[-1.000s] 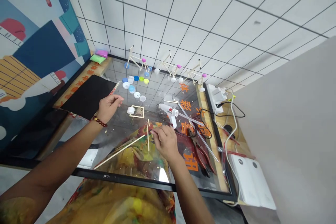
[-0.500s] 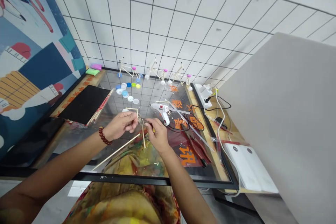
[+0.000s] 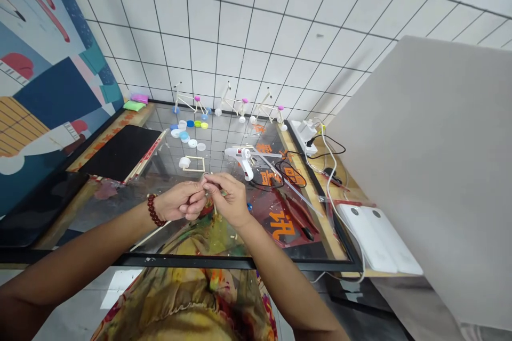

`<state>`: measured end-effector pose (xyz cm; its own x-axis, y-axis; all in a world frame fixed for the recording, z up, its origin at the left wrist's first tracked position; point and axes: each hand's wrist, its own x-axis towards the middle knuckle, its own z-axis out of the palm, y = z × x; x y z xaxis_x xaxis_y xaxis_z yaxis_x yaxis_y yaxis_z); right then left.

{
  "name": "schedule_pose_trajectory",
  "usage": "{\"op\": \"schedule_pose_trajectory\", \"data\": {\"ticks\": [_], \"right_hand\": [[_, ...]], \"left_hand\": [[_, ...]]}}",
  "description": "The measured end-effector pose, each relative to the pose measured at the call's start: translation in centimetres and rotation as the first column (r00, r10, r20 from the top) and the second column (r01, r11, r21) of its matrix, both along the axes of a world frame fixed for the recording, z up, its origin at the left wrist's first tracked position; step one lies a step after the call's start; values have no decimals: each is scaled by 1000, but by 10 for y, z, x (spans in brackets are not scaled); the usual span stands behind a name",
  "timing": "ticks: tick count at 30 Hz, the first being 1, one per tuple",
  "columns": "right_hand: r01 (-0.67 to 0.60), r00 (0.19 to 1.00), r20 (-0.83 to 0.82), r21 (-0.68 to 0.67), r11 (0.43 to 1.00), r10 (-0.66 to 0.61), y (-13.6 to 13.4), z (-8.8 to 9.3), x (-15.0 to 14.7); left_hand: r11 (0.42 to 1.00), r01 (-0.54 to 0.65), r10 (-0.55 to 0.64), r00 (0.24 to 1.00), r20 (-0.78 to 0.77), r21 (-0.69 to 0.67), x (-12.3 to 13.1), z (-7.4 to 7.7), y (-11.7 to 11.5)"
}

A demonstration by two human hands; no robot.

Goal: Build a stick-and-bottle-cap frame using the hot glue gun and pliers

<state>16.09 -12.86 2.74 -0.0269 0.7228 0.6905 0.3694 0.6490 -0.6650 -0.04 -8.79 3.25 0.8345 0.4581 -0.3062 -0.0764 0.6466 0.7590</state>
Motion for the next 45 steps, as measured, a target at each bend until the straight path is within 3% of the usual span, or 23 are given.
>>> {"op": "schedule_pose_trajectory", "data": {"ticks": [7,15,19,25,31,35,37,38,41,43,45], "right_hand": [[11,995,96,-17,1000,-9,-2,2,6],[209,891,400,58,976,-214,3,-10,10],[262,926,279,6,965,-254,5,-10,14],[226,970,121,-116,967,-212,6,-7,24],[191,982,26,-83,978,-189,8,-3,27],[213,972,-71,-129,969,-223,13,-8,28],[218,968,-94,-158,963,-234,14,-10,28],[217,968,-94,-164,962,-234,14,-11,27],[217,971,-69,-132,967,-227,10,-8,25],[215,974,-56,-91,972,-221,7,-3,25],[199,978,-50,-73,977,-203,4,1,25]], "left_hand": [[995,90,-88,995,38,-41,-1,-6,1],[995,-70,69,998,-14,-75,7,-18,-4],[994,-111,110,992,65,9,8,-18,-4],[983,-181,185,948,259,-39,7,-10,2],[974,-225,216,930,297,-4,4,-6,7],[938,-301,244,925,290,171,3,-6,5],[843,-364,257,920,297,396,1,-4,2],[755,-371,247,925,290,541,0,-3,0],[325,-259,201,959,201,909,-4,-1,-5],[19,-156,212,966,148,988,-5,-3,-8],[-241,-59,270,955,125,969,-4,-7,-10]]}}
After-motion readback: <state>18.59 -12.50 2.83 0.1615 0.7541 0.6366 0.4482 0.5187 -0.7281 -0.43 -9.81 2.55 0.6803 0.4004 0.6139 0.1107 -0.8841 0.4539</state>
